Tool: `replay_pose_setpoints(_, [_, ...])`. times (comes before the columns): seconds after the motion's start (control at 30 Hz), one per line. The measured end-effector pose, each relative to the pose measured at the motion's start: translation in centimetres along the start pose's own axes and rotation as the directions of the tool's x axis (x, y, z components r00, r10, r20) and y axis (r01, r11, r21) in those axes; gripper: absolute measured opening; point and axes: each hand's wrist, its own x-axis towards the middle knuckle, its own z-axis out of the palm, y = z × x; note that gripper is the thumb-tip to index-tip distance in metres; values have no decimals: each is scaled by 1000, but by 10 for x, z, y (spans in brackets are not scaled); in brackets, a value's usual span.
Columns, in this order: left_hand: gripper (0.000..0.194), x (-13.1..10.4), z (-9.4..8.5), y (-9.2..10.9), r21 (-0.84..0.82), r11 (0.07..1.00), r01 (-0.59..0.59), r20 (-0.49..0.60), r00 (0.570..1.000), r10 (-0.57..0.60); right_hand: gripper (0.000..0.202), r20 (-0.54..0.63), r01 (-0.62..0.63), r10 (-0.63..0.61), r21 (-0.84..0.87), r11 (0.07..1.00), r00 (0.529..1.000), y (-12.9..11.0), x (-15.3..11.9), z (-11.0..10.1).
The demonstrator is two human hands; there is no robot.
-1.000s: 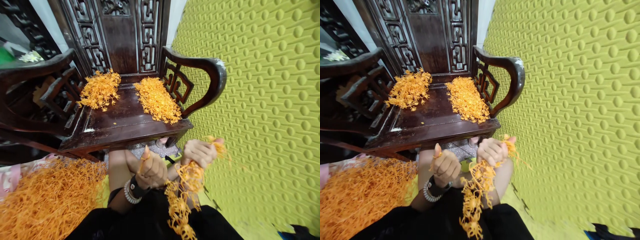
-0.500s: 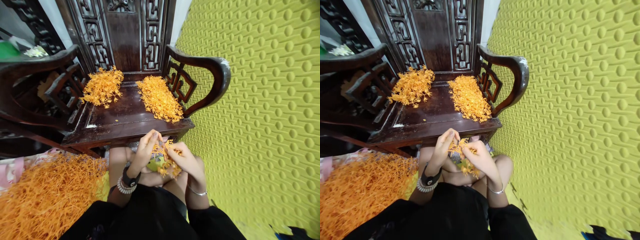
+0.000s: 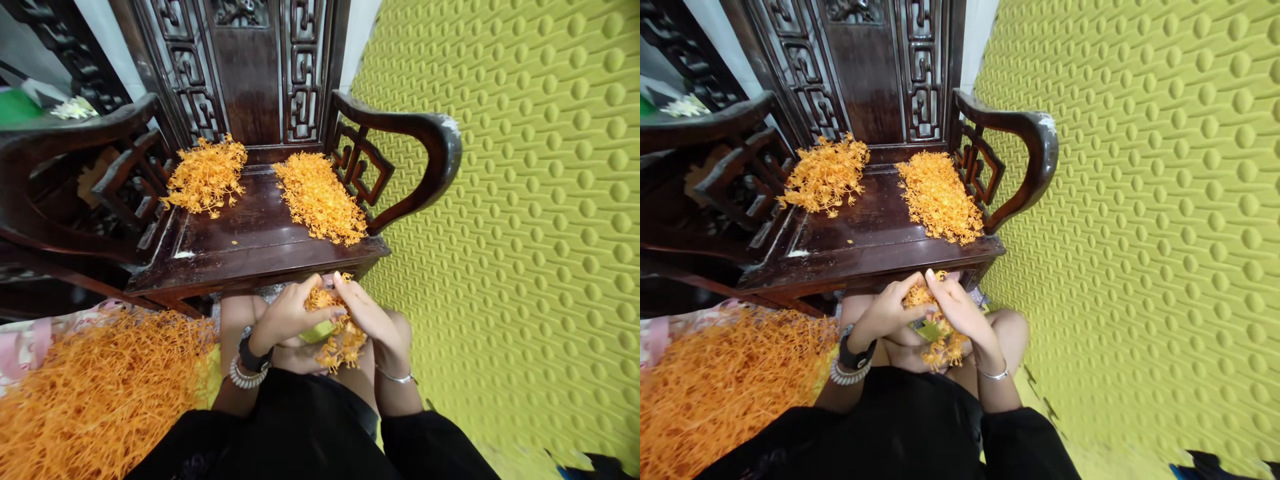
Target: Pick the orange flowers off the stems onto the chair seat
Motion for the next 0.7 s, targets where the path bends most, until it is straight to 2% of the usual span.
replay_pose_setpoints(0.1, [29, 0, -4, -4, -44, 992, -121, 92, 988, 124, 68, 37, 37, -36, -18, 999, 999, -4, -3, -4])
replay_pose_setpoints(0.17, [38, 1, -5, -7, -80, 984, -157, 115, 979, 166, 70, 124, 54, -48, -44, 998, 991, -10, -5, -10])
replay_pose_setpoints(0.27, [51, 1, 0, -12, -245, 954, -172, 116, 972, 205, 68, 317, 65, -34, -90, 994, 948, -18, -8, -19])
replay_pose_setpoints(0.37, [59, 1, 10, -14, -475, 872, -119, 94, 978, 185, 54, 435, 149, -122, -28, 989, 892, -17, -11, -21])
replay_pose_setpoints(0.43, [61, 0, 20, -13, -635, 771, -48, 43, 994, 97, 48, 416, 190, -200, 65, 980, 887, -13, -12, -17])
replay_pose_setpoints(0.5, [61, 0, 31, -10, -750, 661, -22, -39, 999, -11, 47, 312, 207, -238, 131, 970, 920, -7, -13, -9])
replay_pose_setpoints(0.57, [60, 0, 39, -6, -802, 594, -60, -139, 986, -88, 48, 201, 228, -267, 197, 954, 942, 0, -13, 0])
replay_pose_setpoints(0.63, [61, 1, 44, -1, -854, 505, -127, -205, 973, -103, 49, 142, 251, -296, 268, 930, 945, 8, -12, 10])
replay_pose_setpoints(0.7, [62, 3, 43, 2, -922, 340, -184, -231, 968, -102, 51, 108, 275, -327, 334, 901, 939, 16, -11, 17])
